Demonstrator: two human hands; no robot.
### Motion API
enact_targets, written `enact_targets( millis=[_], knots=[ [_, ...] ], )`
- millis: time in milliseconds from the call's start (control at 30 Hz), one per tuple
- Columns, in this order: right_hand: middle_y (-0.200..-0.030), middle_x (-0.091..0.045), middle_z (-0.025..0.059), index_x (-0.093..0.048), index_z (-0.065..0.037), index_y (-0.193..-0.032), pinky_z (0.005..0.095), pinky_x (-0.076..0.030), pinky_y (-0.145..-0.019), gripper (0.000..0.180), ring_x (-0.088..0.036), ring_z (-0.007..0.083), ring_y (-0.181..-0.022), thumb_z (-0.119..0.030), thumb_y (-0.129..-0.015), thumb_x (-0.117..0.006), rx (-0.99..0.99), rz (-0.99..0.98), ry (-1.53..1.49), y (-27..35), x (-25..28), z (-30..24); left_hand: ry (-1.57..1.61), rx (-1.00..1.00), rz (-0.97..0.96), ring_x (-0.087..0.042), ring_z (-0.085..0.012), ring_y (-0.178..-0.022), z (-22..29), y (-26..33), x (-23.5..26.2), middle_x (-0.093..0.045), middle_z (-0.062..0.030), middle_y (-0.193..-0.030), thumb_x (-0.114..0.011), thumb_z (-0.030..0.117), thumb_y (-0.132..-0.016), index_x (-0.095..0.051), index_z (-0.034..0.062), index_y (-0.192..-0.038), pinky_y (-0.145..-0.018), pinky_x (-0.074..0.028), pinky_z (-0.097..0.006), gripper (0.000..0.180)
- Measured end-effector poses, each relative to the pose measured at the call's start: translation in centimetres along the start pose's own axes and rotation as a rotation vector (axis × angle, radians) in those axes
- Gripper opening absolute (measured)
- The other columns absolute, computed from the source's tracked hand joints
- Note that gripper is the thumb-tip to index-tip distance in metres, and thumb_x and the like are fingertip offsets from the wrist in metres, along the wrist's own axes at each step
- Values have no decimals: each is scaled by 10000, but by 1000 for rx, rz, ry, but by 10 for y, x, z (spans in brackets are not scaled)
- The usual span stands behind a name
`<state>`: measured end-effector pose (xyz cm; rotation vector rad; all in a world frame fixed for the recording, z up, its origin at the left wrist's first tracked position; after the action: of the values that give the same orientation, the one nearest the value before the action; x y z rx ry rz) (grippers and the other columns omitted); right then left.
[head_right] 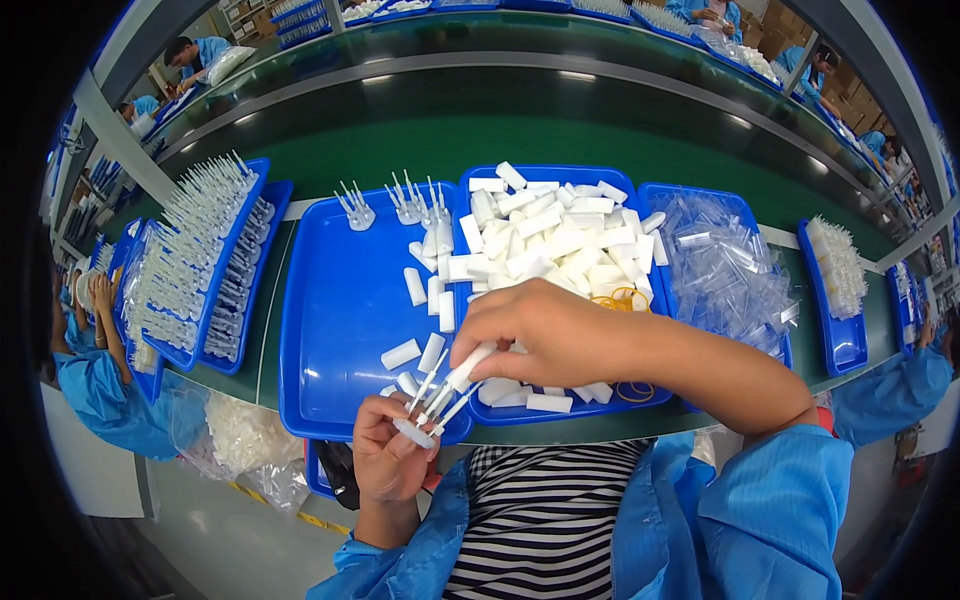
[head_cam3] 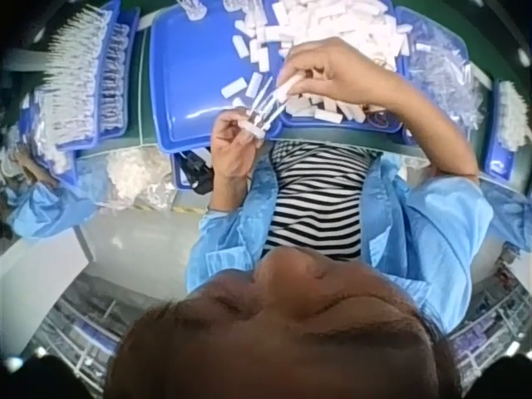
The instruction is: The person assembles plastic components by hand, inserting pins and plastic blocks into clear plastic cases and securing them with rubber bands.
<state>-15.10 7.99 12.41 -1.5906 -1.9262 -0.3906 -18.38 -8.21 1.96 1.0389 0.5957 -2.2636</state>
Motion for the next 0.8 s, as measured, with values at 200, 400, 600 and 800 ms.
enact_targets(
  millis=[200,400,600,800],
  knots=[
    [-779,-643,45,-702,-86,-943,223,-413,-551,174,-569,106,-651,-137,-777,-695,-187,-4,-265,9,-4,13,3,20,-51,-570,-172,-834,-6,-1,-7,-545,-149,-1009,-567,-46,-824,-518,9,-1014,-631,-474,-247,203],
    [-833,-680,77,-713,-85,-914,243,-492,-628,179,-644,162,-732,-99,-736,-724,-59,-36,-207,10,-16,-2,-33,90,-55,-563,-165,-844,-19,2,-16,-527,-124,-999,-570,-34,-833,-522,16,-1004,-664,-482,-245,185],
    [-837,-684,74,-713,-82,-908,255,-504,-637,181,-648,173,-745,-96,-728,-729,-14,-2,-231,6,-32,-12,-123,-31,-23,-561,-181,-868,-16,11,-13,-541,-123,-979,-624,-24,-805,-535,11,-985,-765,-474,-276,204],
    [-907,-678,82,-694,-80,-961,274,-499,-713,229,-643,205,-807,-133,-741,-729,-51,-223,-318,-17,-42,-16,-112,-23,46,-574,-204,-862,3,30,11,-577,-147,-943,-659,-46,-736,-580,0,-873,-788,-471,-316,165]
  ],
)
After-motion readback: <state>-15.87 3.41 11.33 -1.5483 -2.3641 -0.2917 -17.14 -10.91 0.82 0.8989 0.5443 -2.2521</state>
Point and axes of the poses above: each hand's wrist, its own y-axis away from the middle knuckle, its own x-axis out of the back of the hand, z = x × y, the point moved 7 cm from there along -y, towards the middle knuckle
